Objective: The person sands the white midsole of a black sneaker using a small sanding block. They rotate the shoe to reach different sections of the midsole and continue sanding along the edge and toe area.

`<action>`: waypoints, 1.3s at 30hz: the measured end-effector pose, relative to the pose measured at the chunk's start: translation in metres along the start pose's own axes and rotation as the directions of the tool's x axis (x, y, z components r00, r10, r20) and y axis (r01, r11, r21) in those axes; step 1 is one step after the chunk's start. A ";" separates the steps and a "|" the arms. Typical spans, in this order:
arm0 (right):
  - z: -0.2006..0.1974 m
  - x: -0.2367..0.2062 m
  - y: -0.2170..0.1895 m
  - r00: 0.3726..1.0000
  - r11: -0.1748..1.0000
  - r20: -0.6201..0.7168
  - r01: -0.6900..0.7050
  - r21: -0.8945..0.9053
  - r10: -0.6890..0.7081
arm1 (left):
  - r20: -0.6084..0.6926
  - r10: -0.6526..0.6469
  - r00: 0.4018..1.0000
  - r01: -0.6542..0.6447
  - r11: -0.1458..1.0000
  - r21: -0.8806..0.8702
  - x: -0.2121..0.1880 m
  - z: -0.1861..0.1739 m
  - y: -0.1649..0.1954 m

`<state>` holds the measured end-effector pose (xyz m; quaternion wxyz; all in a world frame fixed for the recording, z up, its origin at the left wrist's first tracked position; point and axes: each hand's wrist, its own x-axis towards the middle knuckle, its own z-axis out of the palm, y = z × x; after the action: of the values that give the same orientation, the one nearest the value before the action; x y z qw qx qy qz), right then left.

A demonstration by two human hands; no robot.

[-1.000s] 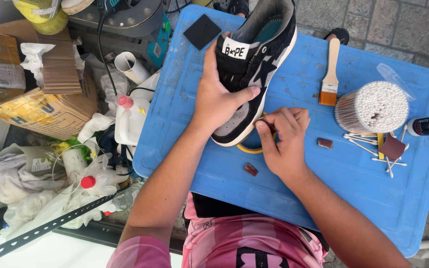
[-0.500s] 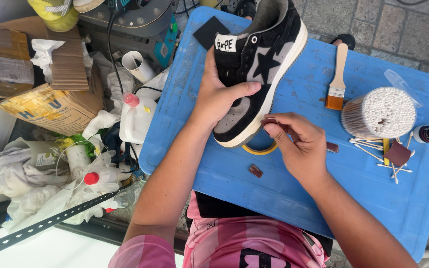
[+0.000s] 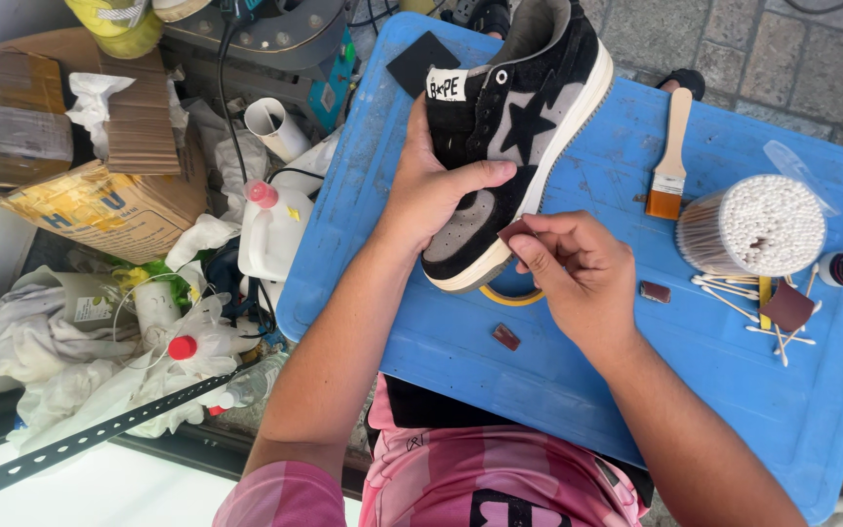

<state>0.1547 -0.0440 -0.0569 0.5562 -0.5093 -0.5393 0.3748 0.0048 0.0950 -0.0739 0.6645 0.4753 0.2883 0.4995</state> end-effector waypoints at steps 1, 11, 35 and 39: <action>0.000 -0.001 0.003 1.000 1.000 -0.016 -0.008 -0.005 0.008 | 0.002 -0.005 1.000 0.005 1.000 0.001 0.000 0.001 0.000; 0.013 -0.015 0.011 0.992 0.993 -0.095 0.072 -0.099 -0.081 | -0.004 -0.019 1.000 0.019 1.000 0.011 -0.001 0.002 0.002; 0.019 -0.010 0.001 0.969 0.934 -0.120 0.167 -0.315 -0.214 | -0.009 0.003 1.000 -0.003 1.000 -0.009 0.001 0.000 0.000; 0.019 -0.009 -0.001 0.966 0.924 -0.163 0.133 -0.358 -0.202 | -0.025 -0.039 0.999 0.039 0.999 -0.013 0.001 0.001 0.002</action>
<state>0.1349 -0.0503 -0.0602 0.5392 -0.5850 -0.5805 0.1734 0.0055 0.0957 -0.0711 0.6734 0.4591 0.3026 0.4941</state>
